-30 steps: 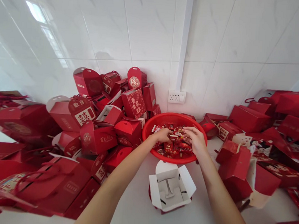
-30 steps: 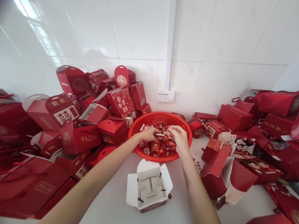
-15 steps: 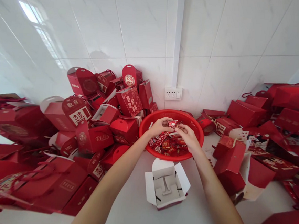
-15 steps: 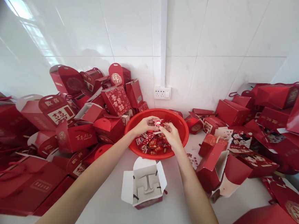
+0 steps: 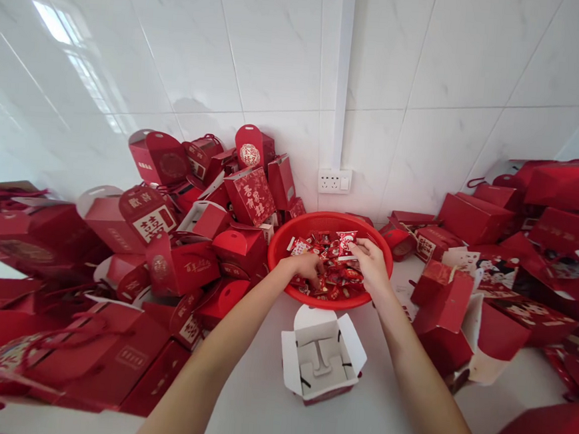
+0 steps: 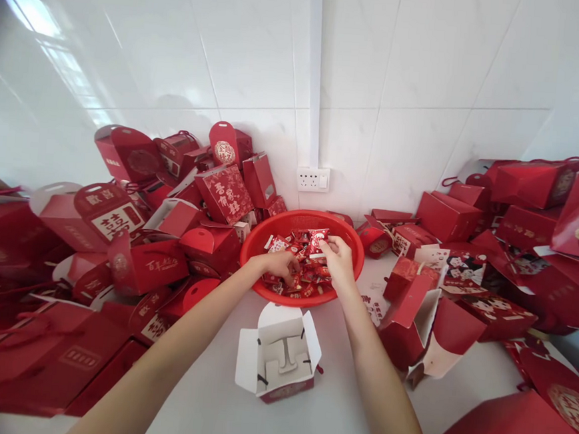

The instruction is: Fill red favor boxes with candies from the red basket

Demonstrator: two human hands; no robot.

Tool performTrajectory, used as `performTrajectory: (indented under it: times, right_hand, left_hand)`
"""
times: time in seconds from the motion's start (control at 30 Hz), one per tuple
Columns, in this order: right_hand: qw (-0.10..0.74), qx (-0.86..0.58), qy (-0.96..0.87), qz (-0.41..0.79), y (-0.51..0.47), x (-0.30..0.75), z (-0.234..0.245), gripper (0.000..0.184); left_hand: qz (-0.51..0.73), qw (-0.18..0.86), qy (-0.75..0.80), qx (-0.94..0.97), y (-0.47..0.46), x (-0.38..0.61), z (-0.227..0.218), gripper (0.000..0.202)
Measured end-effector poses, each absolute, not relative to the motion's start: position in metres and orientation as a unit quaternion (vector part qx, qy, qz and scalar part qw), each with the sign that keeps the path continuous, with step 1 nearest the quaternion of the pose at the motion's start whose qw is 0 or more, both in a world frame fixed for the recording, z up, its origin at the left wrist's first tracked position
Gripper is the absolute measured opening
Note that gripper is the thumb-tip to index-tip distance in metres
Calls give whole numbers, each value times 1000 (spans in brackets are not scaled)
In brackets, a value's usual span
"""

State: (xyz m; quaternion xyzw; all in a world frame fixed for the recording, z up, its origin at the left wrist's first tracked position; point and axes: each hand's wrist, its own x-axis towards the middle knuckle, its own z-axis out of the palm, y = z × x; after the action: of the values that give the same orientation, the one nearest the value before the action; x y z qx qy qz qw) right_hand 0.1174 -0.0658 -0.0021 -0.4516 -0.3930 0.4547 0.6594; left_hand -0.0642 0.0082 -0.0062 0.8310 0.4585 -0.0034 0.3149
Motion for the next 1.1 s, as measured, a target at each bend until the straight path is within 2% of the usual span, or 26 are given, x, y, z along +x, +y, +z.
performTrajectory:
  times: [0.23,0.3,0.37,0.43,0.5,0.67,0.8,0.93,1.1]
  right_hand:
    - [666,-425,-352,502,-68,118,6,28]
    - [665,-415,-345,516,-69,119,9,28]
    - [665,-407,-341,525,-70,119,10,29]
    - [666,-400,-340,530,-70,120,11,31]
    - [668,-396,-338,531,-69,121,10,33]
    - [681,-395,-324,524,-66,122,7,37]
    - [675,-392,-332,530,-67,120,7,39]
    - [674,-391,-329,534,-66,118,6,39]
    - [717,-391,-277,506,-61,123,2,37]
  left_hand:
    - [-42,304,445,842,2,-61,0,56]
    - [-35,312,437,843,1,-59,0,50]
    - [-16,319,431,844,0,-58,-1,34]
    - [27,326,425,844,1,-59,0,24]
    - [96,338,418,838,2,-61,1,23]
    - [278,383,379,795,5,-64,6,40]
    - [353,404,344,771,5,-62,6,48]
    - [343,405,321,784,4,-59,7,44]
    - [218,367,313,848,-1,-51,5,30]
